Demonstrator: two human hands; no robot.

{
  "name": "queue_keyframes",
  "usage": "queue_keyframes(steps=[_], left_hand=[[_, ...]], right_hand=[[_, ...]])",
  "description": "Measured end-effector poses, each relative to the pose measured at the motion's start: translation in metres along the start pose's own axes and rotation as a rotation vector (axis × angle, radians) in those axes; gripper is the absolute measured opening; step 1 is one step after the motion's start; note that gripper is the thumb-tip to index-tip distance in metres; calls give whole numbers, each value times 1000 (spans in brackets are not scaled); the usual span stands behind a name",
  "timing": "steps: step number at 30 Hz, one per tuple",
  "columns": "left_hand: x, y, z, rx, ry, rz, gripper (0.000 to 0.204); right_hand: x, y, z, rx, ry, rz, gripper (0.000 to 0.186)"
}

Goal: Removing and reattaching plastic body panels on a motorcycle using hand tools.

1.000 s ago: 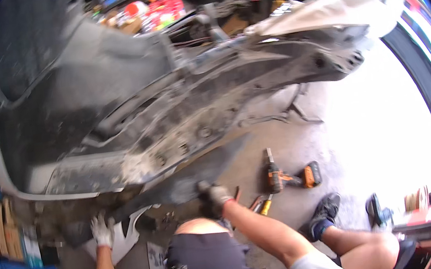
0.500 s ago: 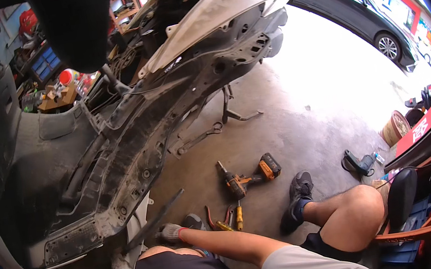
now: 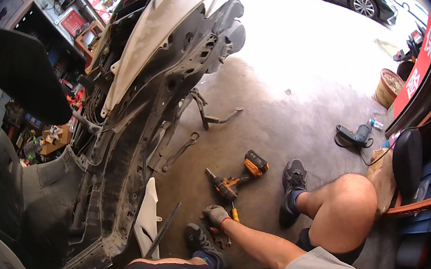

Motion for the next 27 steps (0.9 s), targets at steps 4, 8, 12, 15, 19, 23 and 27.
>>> queue_keyframes(steps=[4,8,12,15,19,23,27], left_hand=[[-17,-28,-102,-238,83,202,28],[3,-73,-183,78,367,3,24],[-1,-143,-258,-97,284,0,21],[16,-156,-323,26,415,4,29],[20,-143,-376,114,507,76,30],[15,-103,-382,79,530,180,28],[13,-95,-349,303,536,349,29]], right_hand=[[-7,-1,4,-11,-34,0,13],[8,-21,32,-213,-251,129,18],[-22,-22,77,129,-72,-17,14],[3,-85,105,132,-188,-199,11],[8,-128,100,-207,-261,-342,8],[9,-127,63,-1137,-341,-431,26],[-33,-60,15,-1427,-442,-144,31]])
Point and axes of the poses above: each hand's wrist, its own x-axis towards the middle knuckle, its own y-axis out of the palm, z = x × y, the point moved 2 cm from there along x, towards the middle knuckle, and after that the axes turned 7 degrees about x, right-handed, at the moved point
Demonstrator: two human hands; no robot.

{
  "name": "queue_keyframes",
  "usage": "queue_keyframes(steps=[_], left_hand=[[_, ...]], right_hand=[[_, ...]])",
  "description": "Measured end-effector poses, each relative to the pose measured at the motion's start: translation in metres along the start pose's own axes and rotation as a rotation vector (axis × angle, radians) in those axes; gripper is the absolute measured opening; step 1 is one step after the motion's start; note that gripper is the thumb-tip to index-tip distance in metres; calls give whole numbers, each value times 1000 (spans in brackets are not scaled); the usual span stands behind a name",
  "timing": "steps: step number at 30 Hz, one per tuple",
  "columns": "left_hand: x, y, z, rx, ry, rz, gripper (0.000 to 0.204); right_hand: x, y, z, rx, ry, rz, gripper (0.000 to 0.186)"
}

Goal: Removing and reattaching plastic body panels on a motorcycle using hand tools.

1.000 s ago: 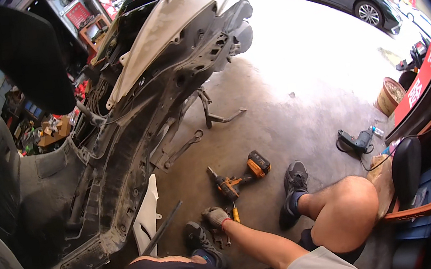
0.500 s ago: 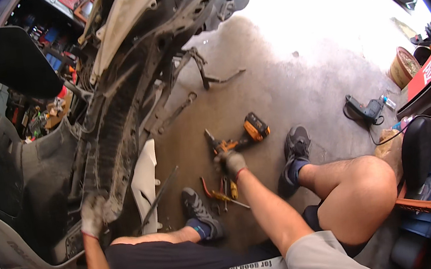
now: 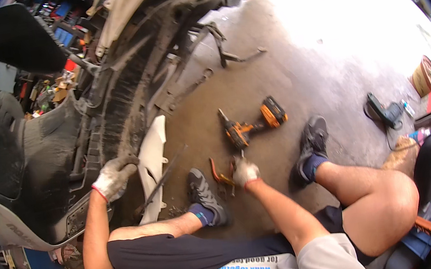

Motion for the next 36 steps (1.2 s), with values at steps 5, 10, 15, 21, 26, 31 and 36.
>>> queue_keyframes(steps=[5,10,15,21,26,31,36], left_hand=[[12,-2,-17,-57,-16,-20,32],[18,-3,-30,-49,36,39,32],[11,-4,-25,-59,32,40,36],[20,-10,-39,-58,67,23,37],[39,-16,-75,2,250,-17,37],[59,-18,-115,17,419,-44,37],[76,-19,-126,-29,388,-65,38]], right_hand=[[-10,52,-10,-296,127,204,51],[-12,53,-9,-366,57,299,44],[-29,-3,54,-395,-170,386,50],[-4,-69,98,-70,-10,80,58],[20,-167,152,212,-197,-240,57],[52,-279,168,380,-614,-531,45],[25,-367,266,917,-417,-501,39]])
Point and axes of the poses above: each hand's wrist, its own x-axis towards the middle knuckle, its own y-axis out of the palm, z = x × y, the point moved 2 cm from there along x, towards the middle knuckle, and after that the axes turned 7 degrees about x, right-handed, at the moved point
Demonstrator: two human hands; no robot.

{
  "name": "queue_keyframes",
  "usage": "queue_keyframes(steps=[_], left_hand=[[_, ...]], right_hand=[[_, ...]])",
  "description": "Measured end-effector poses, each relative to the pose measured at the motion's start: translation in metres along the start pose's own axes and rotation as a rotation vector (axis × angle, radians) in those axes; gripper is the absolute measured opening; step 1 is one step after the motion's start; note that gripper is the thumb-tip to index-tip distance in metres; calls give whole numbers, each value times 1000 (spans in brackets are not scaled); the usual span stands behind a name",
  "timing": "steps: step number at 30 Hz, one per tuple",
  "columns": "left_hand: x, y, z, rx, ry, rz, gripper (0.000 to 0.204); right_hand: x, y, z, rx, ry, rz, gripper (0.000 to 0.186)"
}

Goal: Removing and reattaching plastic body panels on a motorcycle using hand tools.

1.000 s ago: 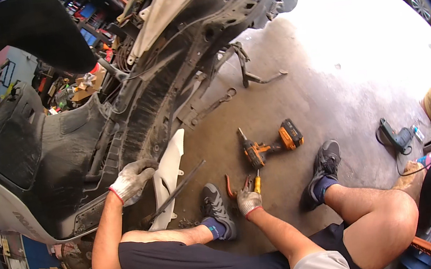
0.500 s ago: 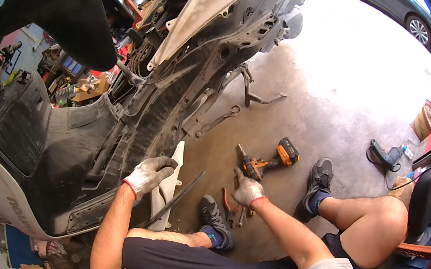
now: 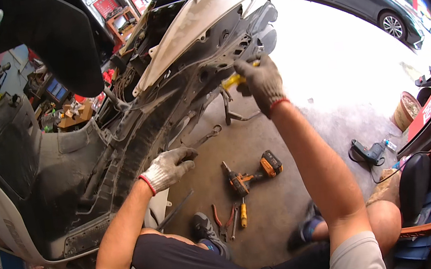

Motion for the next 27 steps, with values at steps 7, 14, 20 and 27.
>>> queue_keyframes(steps=[7,14,20,27], left_hand=[[48,5,-5,-135,-43,-227,42],[161,-17,-54,-317,-43,-295,38],[252,-35,-90,-854,-92,-433,34],[294,-50,-69,-747,-181,-556,19]], right_hand=[[29,-25,-9,279,-222,-154,27],[34,-32,-85,374,-126,-278,21],[35,-21,-94,353,-62,-210,29],[50,-21,-96,180,36,-60,31]])
Point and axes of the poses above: each hand's wrist, its own x-axis towards the middle knuckle, its own y-axis out of the palm, z = x × y, the point moved 2 cm from there along x, towards the middle knuckle, and after that the axes turned 7 degrees about x, right-handed, at the moved point
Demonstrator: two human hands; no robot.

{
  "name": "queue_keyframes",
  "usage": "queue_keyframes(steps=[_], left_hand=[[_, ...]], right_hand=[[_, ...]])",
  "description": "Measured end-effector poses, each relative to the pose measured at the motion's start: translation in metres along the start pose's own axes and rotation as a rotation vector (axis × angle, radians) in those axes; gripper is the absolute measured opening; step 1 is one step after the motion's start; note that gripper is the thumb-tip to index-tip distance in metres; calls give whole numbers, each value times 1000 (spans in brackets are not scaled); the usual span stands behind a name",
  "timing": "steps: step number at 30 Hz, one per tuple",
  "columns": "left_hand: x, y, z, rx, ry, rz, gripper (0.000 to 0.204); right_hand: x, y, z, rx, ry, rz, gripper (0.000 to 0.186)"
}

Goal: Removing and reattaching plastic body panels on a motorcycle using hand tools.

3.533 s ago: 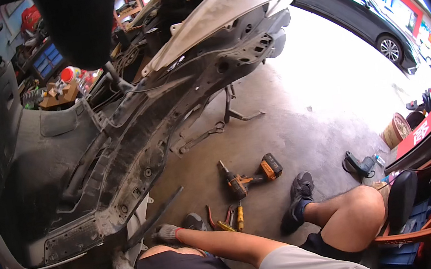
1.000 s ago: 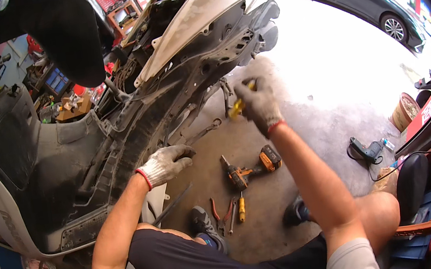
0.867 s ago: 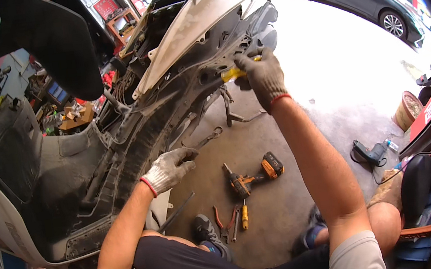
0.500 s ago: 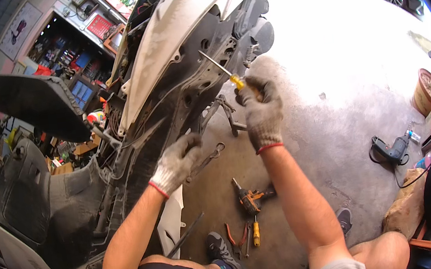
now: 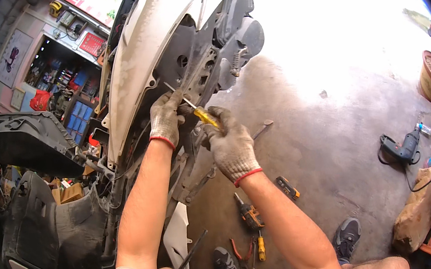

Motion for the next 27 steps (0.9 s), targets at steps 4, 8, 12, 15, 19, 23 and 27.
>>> queue_keyframes(steps=[4,8,12,15,19,23,27], left_hand=[[9,3,5,-105,54,9,18],[15,0,14,-232,75,-80,16],[13,-1,18,-368,80,-105,13],[14,-1,20,-462,117,-103,12],[15,-1,19,-475,120,-118,11],[14,-2,19,-465,106,-119,12],[16,-2,18,-445,101,-127,12]], right_hand=[[2,-4,9,4,35,-12,32],[1,0,15,-29,28,-2,30],[-1,-1,20,-10,-17,29,31],[0,3,21,-24,-37,36,31],[2,5,18,-27,-70,27,32],[3,5,18,-47,-72,24,30],[6,7,23,-196,-172,3,25]])
Point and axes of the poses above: each hand's wrist, its own x-axis towards the middle knuckle, its own y-axis out of the palm, z = x × y, the point moved 2 cm from there along x, towards the middle knuckle, and after that the axes turned 7 degrees about x, right-handed, at the moved point
